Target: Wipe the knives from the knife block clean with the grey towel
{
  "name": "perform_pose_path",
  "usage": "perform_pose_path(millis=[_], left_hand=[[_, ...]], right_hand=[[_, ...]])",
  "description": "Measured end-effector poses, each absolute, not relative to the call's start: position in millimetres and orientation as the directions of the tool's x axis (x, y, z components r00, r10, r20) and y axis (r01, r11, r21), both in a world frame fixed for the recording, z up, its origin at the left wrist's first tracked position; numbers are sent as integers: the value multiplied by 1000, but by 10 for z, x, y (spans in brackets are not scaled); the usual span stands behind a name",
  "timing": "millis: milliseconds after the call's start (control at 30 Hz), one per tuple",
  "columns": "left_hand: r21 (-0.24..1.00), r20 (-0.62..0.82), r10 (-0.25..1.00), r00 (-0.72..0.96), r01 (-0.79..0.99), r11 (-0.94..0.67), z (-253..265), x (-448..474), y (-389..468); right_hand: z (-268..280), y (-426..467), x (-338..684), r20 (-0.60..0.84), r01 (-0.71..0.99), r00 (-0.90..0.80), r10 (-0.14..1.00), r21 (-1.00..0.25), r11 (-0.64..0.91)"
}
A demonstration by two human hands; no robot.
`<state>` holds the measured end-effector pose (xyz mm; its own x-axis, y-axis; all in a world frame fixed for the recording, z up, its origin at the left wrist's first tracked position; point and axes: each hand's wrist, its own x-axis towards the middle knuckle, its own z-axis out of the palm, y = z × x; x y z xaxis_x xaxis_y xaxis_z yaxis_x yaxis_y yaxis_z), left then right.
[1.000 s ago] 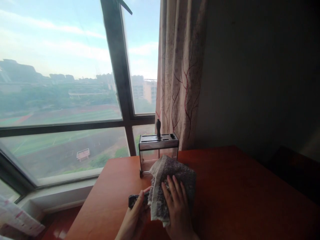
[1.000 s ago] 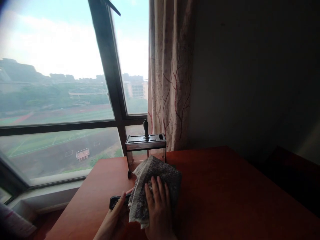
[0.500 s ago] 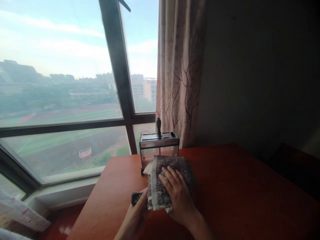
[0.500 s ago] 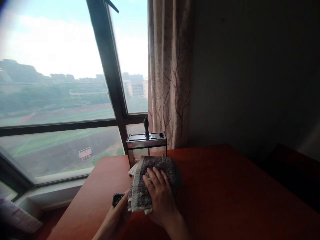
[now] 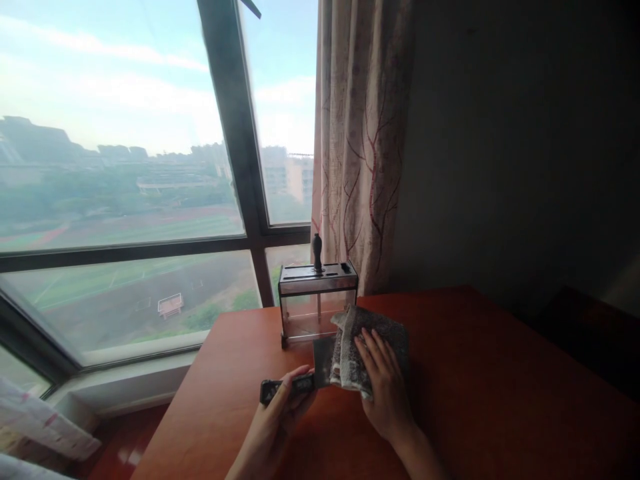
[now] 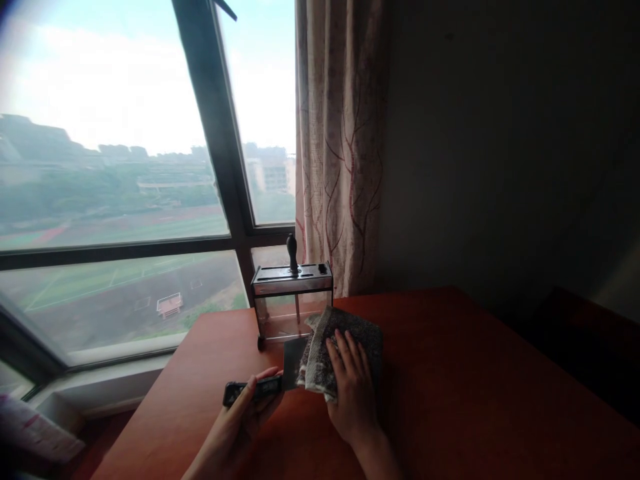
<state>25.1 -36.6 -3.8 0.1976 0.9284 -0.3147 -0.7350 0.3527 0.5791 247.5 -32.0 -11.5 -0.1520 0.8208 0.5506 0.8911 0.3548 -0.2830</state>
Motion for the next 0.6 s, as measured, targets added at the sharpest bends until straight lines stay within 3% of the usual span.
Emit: perform_pose_path(millis=[200, 333, 600], left_hand=[[597, -324, 925, 201, -715, 364, -40, 249, -354], [609, -376, 919, 117, -717, 340, 6, 282, -354], [583, -333, 932, 143, -746, 322, -13, 276, -357]], right_hand=[[24, -385, 2190, 531, 866, -236, 814, -266, 424], [103, -399, 2009, 525, 855, -254, 812, -271, 442], [171, -318, 2000, 522, 839, -275, 807, -279, 466]])
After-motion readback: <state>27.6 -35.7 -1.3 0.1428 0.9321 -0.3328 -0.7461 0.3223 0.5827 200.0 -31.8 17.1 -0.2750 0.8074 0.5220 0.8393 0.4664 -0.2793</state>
